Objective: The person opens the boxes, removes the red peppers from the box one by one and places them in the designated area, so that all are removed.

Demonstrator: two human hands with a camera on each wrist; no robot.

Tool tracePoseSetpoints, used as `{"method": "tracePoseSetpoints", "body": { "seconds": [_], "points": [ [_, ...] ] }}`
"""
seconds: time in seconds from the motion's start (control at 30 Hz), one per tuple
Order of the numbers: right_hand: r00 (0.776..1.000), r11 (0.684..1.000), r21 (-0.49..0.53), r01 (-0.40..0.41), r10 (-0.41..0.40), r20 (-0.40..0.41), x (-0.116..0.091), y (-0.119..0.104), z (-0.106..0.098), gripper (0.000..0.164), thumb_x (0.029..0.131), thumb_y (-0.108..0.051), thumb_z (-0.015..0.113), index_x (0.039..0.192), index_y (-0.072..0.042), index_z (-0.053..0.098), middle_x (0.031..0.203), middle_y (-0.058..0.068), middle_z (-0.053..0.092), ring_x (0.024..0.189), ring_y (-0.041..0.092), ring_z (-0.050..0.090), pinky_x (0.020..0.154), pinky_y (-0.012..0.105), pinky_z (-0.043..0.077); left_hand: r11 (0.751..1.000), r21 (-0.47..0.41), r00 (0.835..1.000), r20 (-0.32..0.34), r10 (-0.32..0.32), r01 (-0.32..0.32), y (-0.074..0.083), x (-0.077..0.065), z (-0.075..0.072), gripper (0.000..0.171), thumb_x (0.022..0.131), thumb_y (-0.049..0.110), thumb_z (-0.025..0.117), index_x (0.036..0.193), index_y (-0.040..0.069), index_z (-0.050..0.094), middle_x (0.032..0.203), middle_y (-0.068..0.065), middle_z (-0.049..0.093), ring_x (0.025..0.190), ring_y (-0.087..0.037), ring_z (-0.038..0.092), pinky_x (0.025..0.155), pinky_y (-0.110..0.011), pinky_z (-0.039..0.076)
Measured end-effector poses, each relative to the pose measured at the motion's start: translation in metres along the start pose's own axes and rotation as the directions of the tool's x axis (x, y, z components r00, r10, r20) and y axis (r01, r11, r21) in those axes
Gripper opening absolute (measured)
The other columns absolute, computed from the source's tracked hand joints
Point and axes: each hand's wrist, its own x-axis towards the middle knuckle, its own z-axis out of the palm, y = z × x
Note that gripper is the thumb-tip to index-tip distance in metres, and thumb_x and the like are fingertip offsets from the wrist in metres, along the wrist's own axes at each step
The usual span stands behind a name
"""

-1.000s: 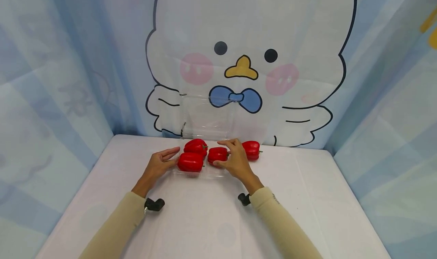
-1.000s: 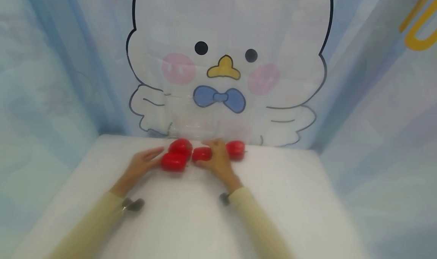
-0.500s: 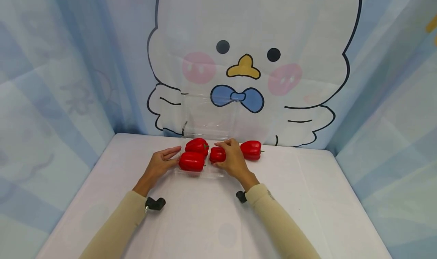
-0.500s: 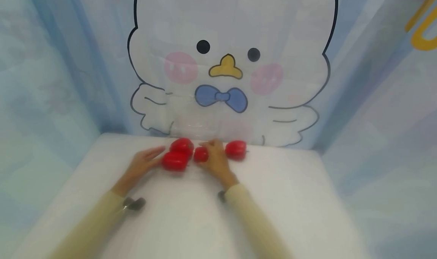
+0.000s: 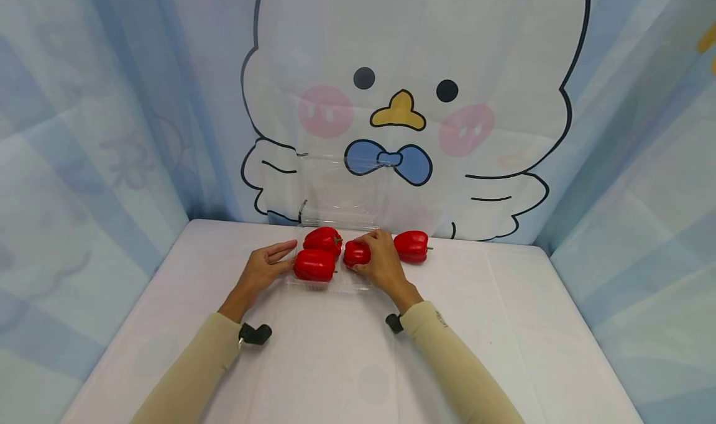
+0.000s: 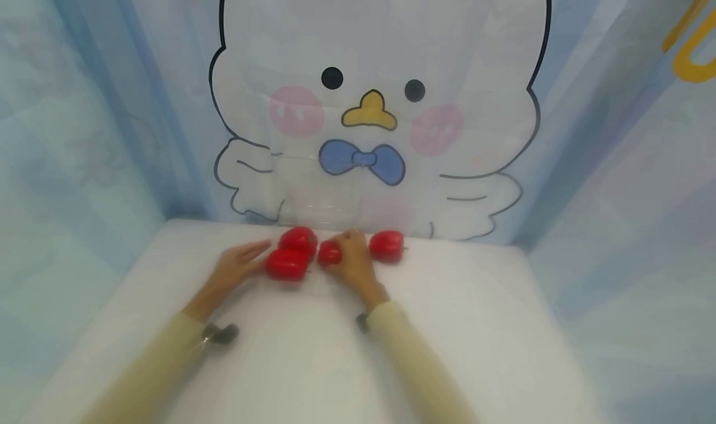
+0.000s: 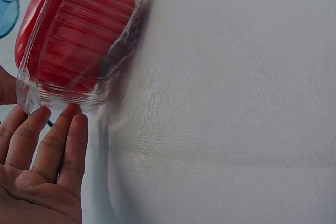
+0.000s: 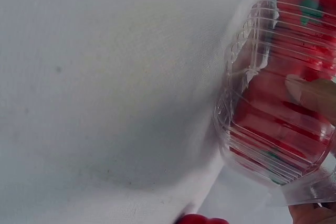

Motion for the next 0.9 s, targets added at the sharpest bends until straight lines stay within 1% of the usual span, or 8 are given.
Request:
{"method": "tracePoseSetpoints", "body": {
  "seconds": [0.1, 0.37, 0.6, 0.9],
  "points": [
    [1.0, 1.0, 0.014, 0.002, -0.002, -0.015, -0.001, -0.001, 0.0, 0.058, 0.078, -0.014, 0.095, 0.132, -0.013, 0.074, 0.138, 0.012, 0.061, 0.137, 0.032, 0.051, 0.106, 0.05, 0.06, 1.0, 0.001, 1.0, 0.001, 0.004, -0.004, 0.0, 0.0, 0.0, 0.058, 0.101, 0.019, 0.074, 0.156, 0.014, 0.055, 0.16, -0.009, 0.056, 0.155, -0.03, 0.046, 0.115, -0.041, 0.049],
    [0.997, 0.999, 0.02, 0.048, -0.047, -0.062, -0.002, -0.008, -0.005, 0.058, 0.077, -0.012, 0.096, 0.131, -0.013, 0.074, 0.135, 0.012, 0.062, 0.133, 0.032, 0.052, 0.104, 0.05, 0.061, 1.0, 0.005, 1.0, -0.005, -0.008, 0.008, -0.002, 0.002, 0.0, 0.058, 0.101, 0.019, 0.074, 0.155, 0.016, 0.056, 0.159, -0.008, 0.056, 0.155, -0.03, 0.047, 0.115, -0.041, 0.05],
    [0.993, 0.997, 0.025, 0.076, -0.073, -0.097, -0.007, -0.017, -0.019, 0.057, 0.077, -0.012, 0.096, 0.13, -0.012, 0.074, 0.132, 0.012, 0.063, 0.13, 0.033, 0.053, 0.101, 0.05, 0.062, 1.0, 0.007, 1.0, -0.002, -0.004, 0.004, -0.003, 0.003, 0.0, 0.058, 0.101, 0.018, 0.073, 0.156, 0.016, 0.055, 0.161, -0.008, 0.055, 0.154, -0.03, 0.048, 0.114, -0.041, 0.051],
    [0.987, 0.996, 0.045, 0.078, -0.071, -0.144, -0.016, -0.025, -0.036, 0.058, 0.076, -0.012, 0.097, 0.13, -0.012, 0.075, 0.134, 0.011, 0.063, 0.133, 0.033, 0.053, 0.1, 0.051, 0.063, 1.0, -0.002, 1.0, 0.003, -0.009, 0.009, -0.002, 0.002, -0.001, 0.058, 0.102, 0.018, 0.073, 0.156, 0.016, 0.055, 0.161, -0.008, 0.055, 0.152, -0.029, 0.05, 0.113, -0.039, 0.05]
  ]
}}
